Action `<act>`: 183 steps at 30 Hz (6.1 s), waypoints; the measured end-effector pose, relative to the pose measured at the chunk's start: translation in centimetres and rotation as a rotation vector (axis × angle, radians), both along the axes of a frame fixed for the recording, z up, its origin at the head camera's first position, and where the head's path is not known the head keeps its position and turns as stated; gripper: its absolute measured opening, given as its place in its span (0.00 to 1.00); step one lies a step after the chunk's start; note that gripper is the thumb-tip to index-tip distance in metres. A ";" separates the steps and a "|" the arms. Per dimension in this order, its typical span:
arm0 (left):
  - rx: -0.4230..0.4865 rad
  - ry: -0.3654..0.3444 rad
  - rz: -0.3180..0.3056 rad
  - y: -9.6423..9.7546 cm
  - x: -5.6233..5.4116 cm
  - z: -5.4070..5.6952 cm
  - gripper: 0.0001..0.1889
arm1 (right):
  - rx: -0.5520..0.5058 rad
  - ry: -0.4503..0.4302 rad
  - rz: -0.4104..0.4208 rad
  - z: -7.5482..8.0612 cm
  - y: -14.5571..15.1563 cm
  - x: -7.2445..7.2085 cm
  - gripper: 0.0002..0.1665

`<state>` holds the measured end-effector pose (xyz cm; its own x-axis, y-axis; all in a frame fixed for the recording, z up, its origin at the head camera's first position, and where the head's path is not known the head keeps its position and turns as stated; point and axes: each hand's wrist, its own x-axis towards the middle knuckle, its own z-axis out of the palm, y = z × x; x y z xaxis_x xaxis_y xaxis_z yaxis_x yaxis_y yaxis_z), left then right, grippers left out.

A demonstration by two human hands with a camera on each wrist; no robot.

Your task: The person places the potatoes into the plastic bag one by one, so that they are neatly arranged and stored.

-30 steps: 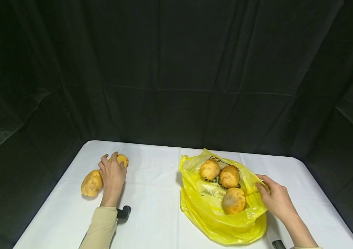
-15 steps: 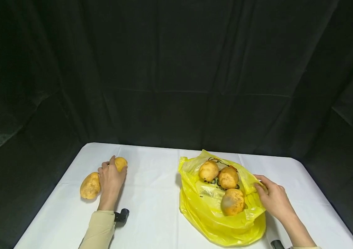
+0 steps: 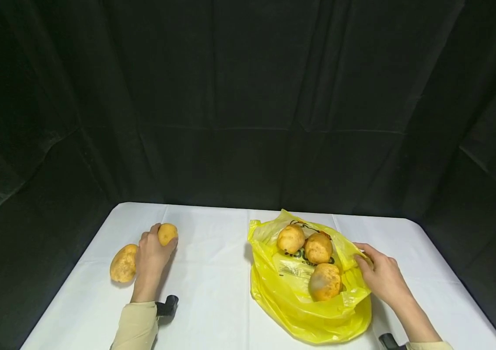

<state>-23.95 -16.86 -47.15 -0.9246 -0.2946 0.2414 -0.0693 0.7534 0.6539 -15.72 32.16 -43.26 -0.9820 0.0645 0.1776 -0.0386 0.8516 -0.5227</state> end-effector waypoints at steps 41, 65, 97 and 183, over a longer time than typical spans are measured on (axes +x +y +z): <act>0.868 -0.270 -0.383 2.8 1.3 0.8 0.36 | -0.006 0.012 0.011 0.4 -0.4 0.3 0.20; 0.985 -0.301 -0.545 5.4 2.1 0.0 0.32 | -0.014 0.002 0.012 0.1 -0.5 0.1 0.20; 0.964 -0.369 -0.664 8.1 3.1 0.6 0.34 | -0.001 -0.002 0.004 -0.1 -0.3 0.1 0.20; 0.720 -0.383 -0.712 17.4 3.8 1.0 0.36 | -0.008 0.073 0.007 0.1 -0.4 0.6 0.18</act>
